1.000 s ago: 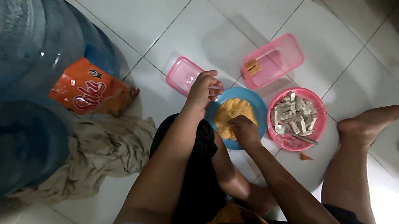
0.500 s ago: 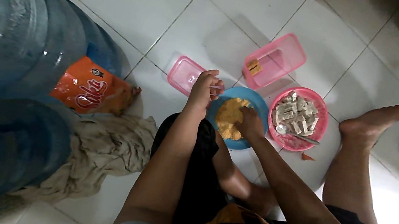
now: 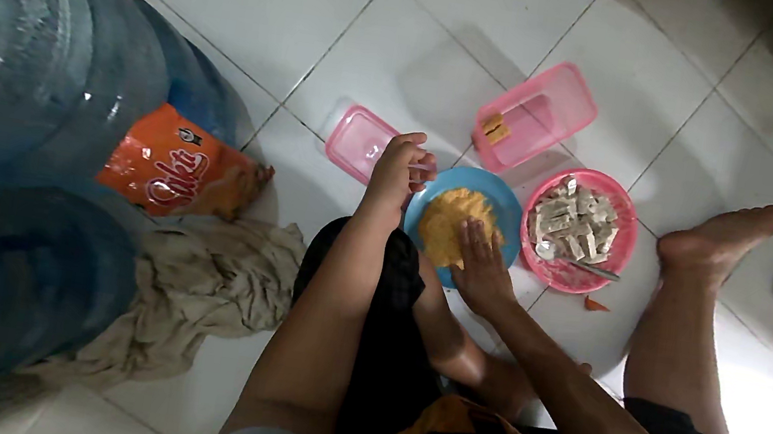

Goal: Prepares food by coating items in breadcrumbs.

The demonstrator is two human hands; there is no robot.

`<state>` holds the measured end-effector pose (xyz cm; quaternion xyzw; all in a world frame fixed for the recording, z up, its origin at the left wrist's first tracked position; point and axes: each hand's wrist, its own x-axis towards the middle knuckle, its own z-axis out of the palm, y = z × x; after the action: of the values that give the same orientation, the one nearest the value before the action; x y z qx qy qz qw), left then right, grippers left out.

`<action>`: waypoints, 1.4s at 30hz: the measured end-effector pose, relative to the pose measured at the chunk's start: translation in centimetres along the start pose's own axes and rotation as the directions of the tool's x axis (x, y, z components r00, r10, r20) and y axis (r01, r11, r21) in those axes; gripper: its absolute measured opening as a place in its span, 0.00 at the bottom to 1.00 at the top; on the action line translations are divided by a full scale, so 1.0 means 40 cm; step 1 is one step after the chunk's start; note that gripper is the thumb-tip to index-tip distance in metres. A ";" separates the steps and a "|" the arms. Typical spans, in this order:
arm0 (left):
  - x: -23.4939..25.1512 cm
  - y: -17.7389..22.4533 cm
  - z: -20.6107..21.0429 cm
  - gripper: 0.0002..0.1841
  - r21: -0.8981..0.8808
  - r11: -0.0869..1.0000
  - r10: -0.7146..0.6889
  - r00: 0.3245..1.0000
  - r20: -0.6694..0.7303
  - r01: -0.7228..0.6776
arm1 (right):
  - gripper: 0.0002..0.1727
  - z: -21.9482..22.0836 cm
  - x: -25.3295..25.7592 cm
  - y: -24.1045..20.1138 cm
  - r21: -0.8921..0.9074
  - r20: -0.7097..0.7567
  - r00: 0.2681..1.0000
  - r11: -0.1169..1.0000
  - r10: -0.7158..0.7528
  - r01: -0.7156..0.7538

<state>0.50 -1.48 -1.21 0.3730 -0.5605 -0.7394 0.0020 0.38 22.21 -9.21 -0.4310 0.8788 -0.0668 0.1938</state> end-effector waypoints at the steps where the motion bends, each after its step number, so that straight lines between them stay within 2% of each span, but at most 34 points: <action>1: 0.000 0.001 -0.002 0.24 -0.004 1.000 0.000 1.000 -0.001 0.000 | 0.42 0.007 -0.001 0.000 -0.014 -0.028 1.000 1.000 -0.014 0.014; 4: 0.001 -0.006 -0.004 0.23 -0.007 1.000 0.004 1.000 -0.001 -0.004 | 0.41 0.018 -0.010 0.007 -0.010 -0.020 1.000 1.000 -0.020 0.020; 8: 0.005 -0.006 -0.005 0.23 -0.016 1.000 -0.001 1.000 -0.011 0.001 | 0.43 0.024 -0.004 0.038 0.048 -0.183 0.981 0.997 0.069 -0.061; 11: 0.004 -0.002 0.002 0.23 -0.010 1.000 -0.006 1.000 -0.005 0.006 | 0.43 0.037 -0.006 0.053 0.107 -0.104 0.987 0.988 0.124 -0.113; 13: 0.003 0.000 -0.001 0.23 0.002 1.000 -0.005 1.000 -0.011 0.005 | 0.42 0.028 0.003 0.042 0.189 -0.128 0.977 0.971 0.172 -0.146; 16: 0.000 0.004 0.002 0.23 -0.006 1.000 -0.019 1.000 -0.019 0.019 | 0.47 -0.025 0.036 0.007 0.304 -0.050 0.942 0.903 0.332 -0.302; 18: -0.001 0.009 0.006 0.23 -0.001 1.000 -0.028 0.999 -0.021 0.028 | 0.49 -0.054 0.069 -0.012 0.326 0.004 0.927 0.876 0.375 -0.356; 23: 0.001 0.001 0.000 0.23 -0.014 1.000 0.000 1.000 -0.014 0.000 | 0.32 -0.097 0.141 -0.021 0.317 0.178 0.892 0.834 0.416 -0.452; 25: 0.001 -0.002 -0.001 0.23 -0.016 1.000 -0.005 1.000 -0.009 0.004 | 0.29 -0.108 0.161 -0.010 0.288 0.181 0.877 0.828 0.446 -0.480; 28: 0.002 0.000 -0.001 0.23 -0.025 1.000 -0.010 1.000 -0.009 0.010 | 0.28 -0.109 0.159 0.005 0.275 0.058 0.899 0.859 0.434 -0.432; 32: 0.005 -0.001 -0.001 0.23 -0.033 0.999 -0.001 1.000 0.002 0.001 | 0.25 -0.136 0.093 -0.019 0.431 0.084 0.935 0.833 0.344 -0.345; 34: 0.004 -0.002 -0.002 0.23 -0.035 0.999 -0.005 1.000 0.001 0.005 | 0.23 -0.122 0.055 -0.023 0.462 -0.030 0.955 0.852 0.294 -0.248; 36: 0.003 -0.001 -0.002 0.23 -0.032 0.999 -0.009 1.000 0.002 0.009 | 0.33 -0.063 0.021 -0.006 0.314 -0.154 0.974 0.943 0.164 -0.109; 38: 0.004 0.000 -0.002 0.23 -0.030 0.999 -0.011 1.000 0.003 0.011 | 0.40 -0.003 0.002 0.012 0.113 -0.101 0.994 0.993 0.040 -0.029; 39: 0.003 0.000 -0.001 0.23 -0.031 0.999 -0.011 1.000 0.002 0.011 | 0.41 0.008 -0.003 0.012 0.064 -0.039 0.999 0.997 0.035 -0.032; 40: 0.001 0.002 0.000 0.23 -0.030 0.999 -0.011 1.000 -0.001 0.011 | 0.42 0.014 -0.005 0.010 0.036 -0.038 0.999 0.999 0.028 -0.026; 42: 0.000 0.003 -0.001 0.23 -0.025 1.000 -0.012 1.000 -0.005 0.012 | 0.43 0.026 0.000 0.007 -0.005 -0.125 0.992 1.000 -0.019 0.018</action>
<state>0.48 -1.57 -1.10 0.3783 -0.5488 -0.7454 0.0039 0.58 22.45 -10.23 -0.4344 0.8853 -0.0939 0.1369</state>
